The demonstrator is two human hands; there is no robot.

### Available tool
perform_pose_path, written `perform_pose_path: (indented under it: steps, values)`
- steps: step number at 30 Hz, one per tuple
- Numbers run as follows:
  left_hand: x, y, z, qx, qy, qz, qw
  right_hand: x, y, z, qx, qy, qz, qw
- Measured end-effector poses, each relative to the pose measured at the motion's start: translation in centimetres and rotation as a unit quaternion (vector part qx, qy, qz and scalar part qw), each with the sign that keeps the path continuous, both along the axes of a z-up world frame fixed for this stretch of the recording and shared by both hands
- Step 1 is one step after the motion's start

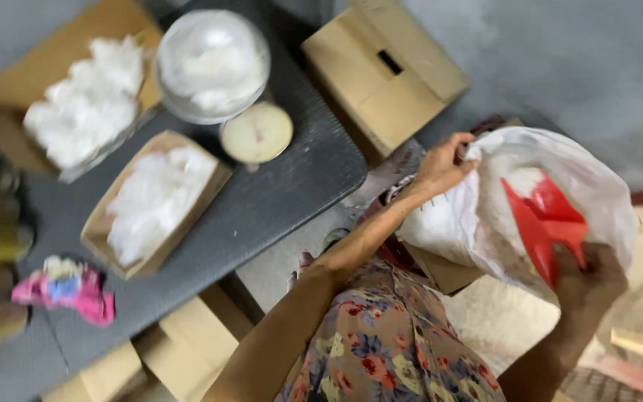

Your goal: Weighing and packing white powder into small plastic bags in an agricultural processing area.

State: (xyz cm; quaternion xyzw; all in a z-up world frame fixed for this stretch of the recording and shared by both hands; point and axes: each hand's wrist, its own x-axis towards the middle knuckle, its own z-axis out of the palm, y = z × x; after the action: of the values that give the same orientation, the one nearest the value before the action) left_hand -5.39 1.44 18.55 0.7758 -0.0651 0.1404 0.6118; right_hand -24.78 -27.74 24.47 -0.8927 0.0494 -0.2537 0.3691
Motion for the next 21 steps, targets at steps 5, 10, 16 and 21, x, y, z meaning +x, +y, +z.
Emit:
perform_pose_path:
  steps: [5, 10, 16, 21]
  values:
    - [-4.3, 1.3, 2.0, -0.007, 0.050, 0.013, 0.999, 1.0, -3.4, 1.6, 0.050, 0.010, 0.053, 0.997]
    - [-7.2, 1.0, 2.2, 0.143, 0.091, -0.026, 0.985, 1.2, 2.3, 8.7, 0.114, 0.019, 0.026, 0.993]
    - [-8.4, 5.7, 6.1, 0.106, -0.078, -0.015, 0.991, 5.2, 3.2, 7.1, 0.056, -0.016, 0.124, 0.991]
    - [-8.6, 14.2, 9.0, 0.069, -0.051, 0.119, 0.989, 9.3, 11.6, 8.9, 0.010, 0.012, 0.173, 0.985]
